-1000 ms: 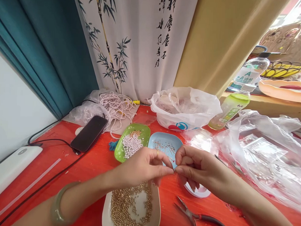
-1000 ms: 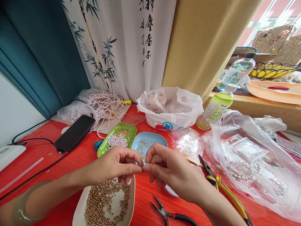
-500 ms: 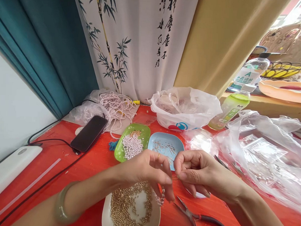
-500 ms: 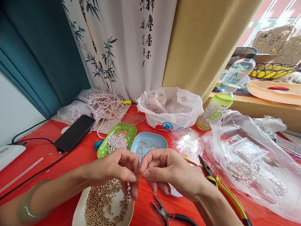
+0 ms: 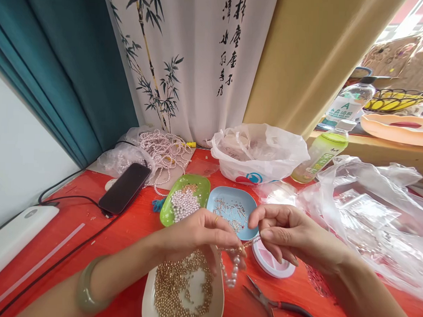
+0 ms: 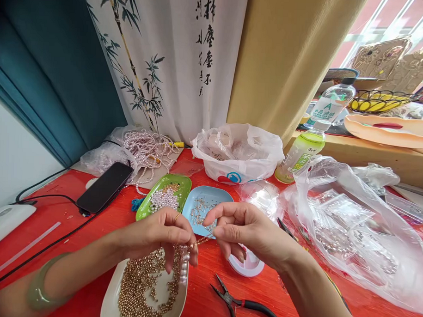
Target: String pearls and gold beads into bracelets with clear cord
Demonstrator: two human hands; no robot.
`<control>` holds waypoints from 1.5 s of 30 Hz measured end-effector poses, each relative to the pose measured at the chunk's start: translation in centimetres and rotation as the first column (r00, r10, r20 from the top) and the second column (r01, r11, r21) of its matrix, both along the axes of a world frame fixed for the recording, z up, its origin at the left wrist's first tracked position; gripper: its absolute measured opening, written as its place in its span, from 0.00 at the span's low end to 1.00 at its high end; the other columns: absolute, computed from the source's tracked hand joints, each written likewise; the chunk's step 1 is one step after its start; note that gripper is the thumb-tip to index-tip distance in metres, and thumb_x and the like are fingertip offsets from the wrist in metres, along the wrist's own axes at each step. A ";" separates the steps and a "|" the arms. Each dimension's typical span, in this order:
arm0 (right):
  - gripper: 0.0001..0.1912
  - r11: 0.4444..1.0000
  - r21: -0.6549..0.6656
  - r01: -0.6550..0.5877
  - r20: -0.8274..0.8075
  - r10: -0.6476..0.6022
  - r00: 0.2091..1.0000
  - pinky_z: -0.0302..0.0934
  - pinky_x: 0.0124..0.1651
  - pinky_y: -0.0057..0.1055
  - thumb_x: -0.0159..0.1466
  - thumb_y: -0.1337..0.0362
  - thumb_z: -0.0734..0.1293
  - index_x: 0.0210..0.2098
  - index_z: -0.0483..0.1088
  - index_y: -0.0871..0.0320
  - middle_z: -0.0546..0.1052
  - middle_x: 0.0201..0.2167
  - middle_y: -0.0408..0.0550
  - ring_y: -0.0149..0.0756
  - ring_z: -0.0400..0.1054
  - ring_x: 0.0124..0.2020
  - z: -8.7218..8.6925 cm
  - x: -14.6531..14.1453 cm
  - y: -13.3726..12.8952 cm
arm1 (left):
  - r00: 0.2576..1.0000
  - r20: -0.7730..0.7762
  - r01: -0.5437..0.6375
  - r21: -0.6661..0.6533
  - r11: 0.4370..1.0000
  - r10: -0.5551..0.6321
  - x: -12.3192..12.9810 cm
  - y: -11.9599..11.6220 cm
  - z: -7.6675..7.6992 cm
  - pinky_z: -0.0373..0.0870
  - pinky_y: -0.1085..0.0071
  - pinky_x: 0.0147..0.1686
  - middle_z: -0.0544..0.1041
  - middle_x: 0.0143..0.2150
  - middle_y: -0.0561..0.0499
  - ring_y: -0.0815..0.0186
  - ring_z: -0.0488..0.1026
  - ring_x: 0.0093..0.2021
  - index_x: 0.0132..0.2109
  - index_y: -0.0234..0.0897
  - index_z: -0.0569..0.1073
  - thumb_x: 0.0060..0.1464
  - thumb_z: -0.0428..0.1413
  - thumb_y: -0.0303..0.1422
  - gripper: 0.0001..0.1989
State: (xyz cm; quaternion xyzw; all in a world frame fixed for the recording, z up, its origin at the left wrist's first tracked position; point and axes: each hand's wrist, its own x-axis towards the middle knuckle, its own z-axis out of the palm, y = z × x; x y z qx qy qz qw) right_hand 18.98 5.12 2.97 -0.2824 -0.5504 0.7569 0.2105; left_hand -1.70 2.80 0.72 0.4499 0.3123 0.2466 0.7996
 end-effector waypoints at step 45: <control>0.14 0.218 0.675 -0.705 0.715 -0.428 0.553 0.53 0.27 0.26 0.55 0.79 0.59 0.34 0.72 0.60 0.74 0.32 0.50 0.34 0.69 0.30 -3.8 -4.3 5.7 | 0.828 -0.539 0.356 0.719 0.597 0.155 2.2 -1.4 -3.8 0.65 0.73 0.38 0.78 0.33 0.50 0.65 0.73 0.36 0.36 0.36 0.76 0.46 0.50 0.22 0.12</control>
